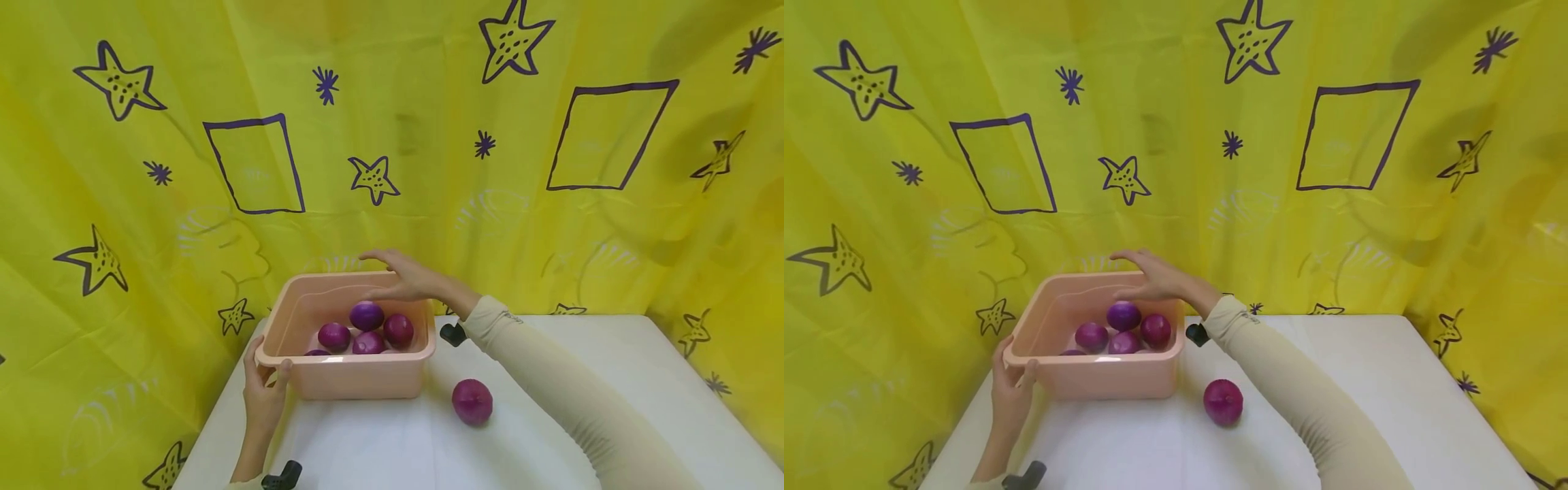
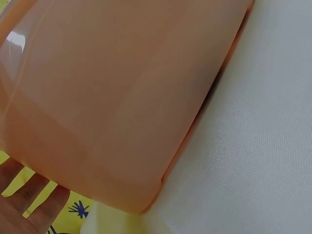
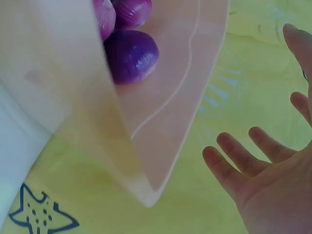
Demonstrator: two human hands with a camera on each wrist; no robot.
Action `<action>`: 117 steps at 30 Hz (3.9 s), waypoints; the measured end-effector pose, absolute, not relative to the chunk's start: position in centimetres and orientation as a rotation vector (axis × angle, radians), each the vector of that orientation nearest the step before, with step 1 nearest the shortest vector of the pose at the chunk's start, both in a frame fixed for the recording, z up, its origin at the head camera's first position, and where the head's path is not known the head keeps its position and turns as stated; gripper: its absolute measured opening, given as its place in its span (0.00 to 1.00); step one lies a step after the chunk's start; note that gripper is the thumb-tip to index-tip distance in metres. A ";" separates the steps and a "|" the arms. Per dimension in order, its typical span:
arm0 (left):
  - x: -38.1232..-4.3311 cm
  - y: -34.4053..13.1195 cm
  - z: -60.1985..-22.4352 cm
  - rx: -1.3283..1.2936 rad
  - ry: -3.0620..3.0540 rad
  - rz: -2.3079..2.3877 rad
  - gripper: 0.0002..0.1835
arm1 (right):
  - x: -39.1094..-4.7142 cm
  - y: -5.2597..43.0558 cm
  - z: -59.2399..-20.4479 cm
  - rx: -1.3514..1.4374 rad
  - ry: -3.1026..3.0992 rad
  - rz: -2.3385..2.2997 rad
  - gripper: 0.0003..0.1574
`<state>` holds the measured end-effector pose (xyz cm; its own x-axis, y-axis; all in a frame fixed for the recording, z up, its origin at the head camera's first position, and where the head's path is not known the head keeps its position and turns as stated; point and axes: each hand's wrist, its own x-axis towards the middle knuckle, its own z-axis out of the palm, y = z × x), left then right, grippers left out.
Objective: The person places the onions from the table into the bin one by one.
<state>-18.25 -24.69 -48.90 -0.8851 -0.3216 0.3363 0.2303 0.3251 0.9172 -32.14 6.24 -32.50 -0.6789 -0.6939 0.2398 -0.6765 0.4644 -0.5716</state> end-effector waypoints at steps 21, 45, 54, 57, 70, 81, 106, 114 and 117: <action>-18.2 -24.1 -48.8 0.080 -2.139 -1.593 0.40 | -28.3 16.0 -34.3 -1.286 2.675 -1.072 0.46; -17.9 -24.5 -49.0 0.101 -2.150 -1.572 0.39 | -23.1 22.2 -39.9 -1.077 2.644 -1.096 0.47; -17.9 -24.4 -48.7 0.085 -2.144 -1.589 0.39 | -21.8 23.5 -44.9 -0.955 2.420 -1.071 0.47; -17.9 -24.4 -48.6 0.089 -2.144 -1.595 0.40 | -21.4 23.6 -45.9 -0.959 2.378 -1.058 0.46; -18.1 -24.5 -48.8 0.076 -2.124 -1.615 0.41 | -20.9 23.5 -47.5 -0.968 2.353 -1.031 0.36; -18.0 -24.4 -48.8 0.086 -2.125 -1.626 0.41 | -20.9 23.7 -48.1 -0.901 2.349 -1.047 0.35; -17.7 -24.6 -48.5 0.107 -2.146 -1.624 0.40 | -23.1 26.1 -43.6 -0.965 2.513 -1.013 0.36; -17.7 -24.4 -48.5 0.060 -2.139 -1.612 0.41 | -24.6 27.5 -39.6 -0.969 2.737 -1.033 0.38; -17.7 -24.4 -48.4 0.067 -2.137 -1.607 0.41 | -25.4 27.8 -38.4 -0.983 2.829 -1.037 0.39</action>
<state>-17.71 -24.42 -48.41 -0.8918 -0.3085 0.3310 0.2324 0.3154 0.9201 -25.39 27.84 -38.39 -0.8072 -0.5446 0.2279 -0.5628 0.5933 -0.5756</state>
